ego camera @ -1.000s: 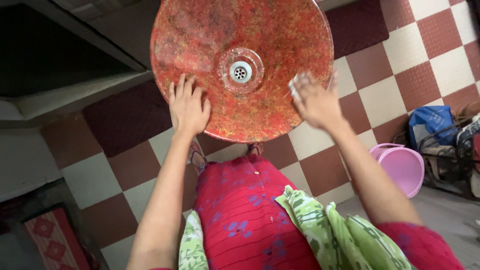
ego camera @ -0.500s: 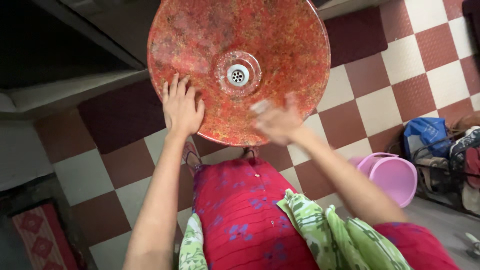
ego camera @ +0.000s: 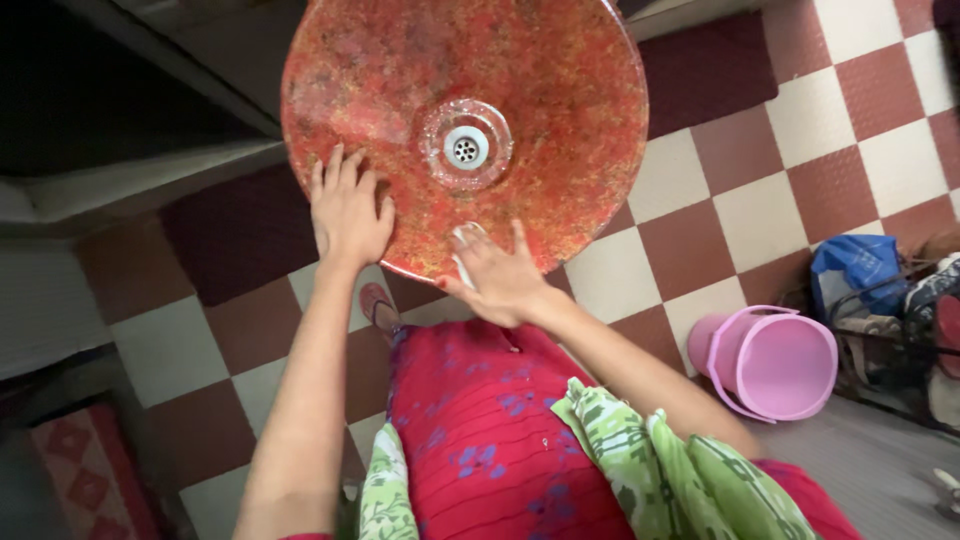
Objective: The person scrubs a red speckled bathroom sink using a white cloth and a sponge. They wipe the basin, the faucet, and the surrounding countertop area, then rinse the cloth under running water and continue scrubbing.
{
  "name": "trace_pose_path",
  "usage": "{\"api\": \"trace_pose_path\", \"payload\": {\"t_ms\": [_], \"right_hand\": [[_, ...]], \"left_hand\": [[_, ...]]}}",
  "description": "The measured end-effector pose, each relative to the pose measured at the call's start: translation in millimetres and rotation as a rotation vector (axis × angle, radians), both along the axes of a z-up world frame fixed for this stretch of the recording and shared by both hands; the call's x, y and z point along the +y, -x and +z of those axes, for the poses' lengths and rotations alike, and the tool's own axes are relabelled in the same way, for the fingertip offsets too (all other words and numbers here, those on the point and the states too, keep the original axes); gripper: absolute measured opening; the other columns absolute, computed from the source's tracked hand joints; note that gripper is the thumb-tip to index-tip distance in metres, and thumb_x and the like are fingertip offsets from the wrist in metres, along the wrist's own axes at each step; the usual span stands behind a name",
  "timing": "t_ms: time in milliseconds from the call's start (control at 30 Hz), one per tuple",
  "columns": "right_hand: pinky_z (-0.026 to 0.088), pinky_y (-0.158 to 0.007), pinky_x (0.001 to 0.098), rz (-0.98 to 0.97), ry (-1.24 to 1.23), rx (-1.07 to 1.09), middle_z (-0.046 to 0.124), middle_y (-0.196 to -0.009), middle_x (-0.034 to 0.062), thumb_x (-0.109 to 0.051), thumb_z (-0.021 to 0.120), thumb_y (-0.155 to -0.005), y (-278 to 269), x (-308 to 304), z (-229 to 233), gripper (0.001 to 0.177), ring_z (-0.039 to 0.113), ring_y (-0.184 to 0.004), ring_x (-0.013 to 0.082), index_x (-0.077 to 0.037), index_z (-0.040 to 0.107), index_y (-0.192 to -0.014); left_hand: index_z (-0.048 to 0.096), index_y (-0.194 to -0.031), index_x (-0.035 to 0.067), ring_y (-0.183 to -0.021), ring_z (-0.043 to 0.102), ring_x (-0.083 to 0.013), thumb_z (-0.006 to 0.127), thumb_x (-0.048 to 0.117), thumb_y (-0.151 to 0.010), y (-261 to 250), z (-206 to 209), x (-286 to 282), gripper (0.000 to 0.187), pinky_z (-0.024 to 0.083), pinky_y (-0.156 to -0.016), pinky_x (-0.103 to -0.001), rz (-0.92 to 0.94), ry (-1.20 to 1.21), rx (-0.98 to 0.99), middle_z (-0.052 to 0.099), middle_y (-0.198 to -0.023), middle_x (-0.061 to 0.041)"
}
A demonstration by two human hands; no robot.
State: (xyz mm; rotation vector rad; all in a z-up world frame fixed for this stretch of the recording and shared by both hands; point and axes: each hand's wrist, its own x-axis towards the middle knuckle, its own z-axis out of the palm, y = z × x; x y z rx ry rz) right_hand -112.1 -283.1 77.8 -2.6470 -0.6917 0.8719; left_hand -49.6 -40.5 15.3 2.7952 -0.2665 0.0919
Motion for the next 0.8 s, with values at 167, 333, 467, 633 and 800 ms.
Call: {"api": "trace_pose_path", "payload": {"t_ms": [167,333,467,633,800], "right_hand": [[-0.003,-0.121,0.0701,-0.097,0.398,-0.188,0.022,-0.169,0.0164,-0.063,0.027,-0.101,-38,-104,15,0.074,0.015,-0.159,0.0251,-0.008,0.042,-0.146],[-0.007,-0.116,0.0706,-0.182,0.403,-0.265,0.019,-0.165,0.0189,-0.066,0.023,-0.1,-71,-110,-8,0.087,0.009,-0.154,0.0319,0.001,0.037,-0.154],[0.035,-0.116,0.068,0.101,0.383,0.035,0.053,-0.149,0.023,-0.044,0.038,-0.103,-53,-27,-36,0.05,0.041,-0.148,0.0403,-0.011,0.063,-0.131],[0.056,-0.087,0.0532,-0.152,0.016,-0.295,0.072,-0.098,0.0218,-0.022,0.055,-0.099,-32,34,-76,0.021,0.072,-0.092,0.0391,-0.003,0.06,-0.107],[0.053,-0.07,0.0591,-0.054,0.112,-0.421,0.071,-0.088,0.0163,-0.017,0.054,-0.093,-64,-63,-81,0.018,0.07,-0.071,0.0378,-0.01,0.057,-0.109]], "left_hand": [[0.073,-0.117,0.011,-0.15,0.034,-0.0362,0.068,0.032,-0.089,1,-7,-1,0.035,0.018,-0.124,-0.053,0.005,-0.024,-0.026,0.054,-0.149,-0.017],[0.074,-0.116,0.011,-0.149,0.034,-0.0362,0.068,0.031,-0.088,2,-5,-2,0.035,0.018,-0.124,-0.054,0.021,-0.027,-0.023,0.054,-0.148,-0.017],[0.074,-0.114,0.012,-0.148,0.034,-0.0367,0.068,0.03,-0.087,5,-1,-7,0.033,0.018,-0.123,-0.055,0.046,0.004,-0.005,0.054,-0.147,-0.018],[0.074,-0.113,0.012,-0.149,0.035,-0.0359,0.068,0.029,-0.09,13,-3,-7,0.03,0.018,-0.125,-0.053,0.069,0.0,-0.015,0.055,-0.148,-0.017],[0.075,-0.112,0.012,-0.147,0.035,-0.0368,0.067,0.028,-0.088,4,0,-8,0.03,0.019,-0.124,-0.054,0.073,0.044,0.009,0.055,-0.146,-0.017]]}}
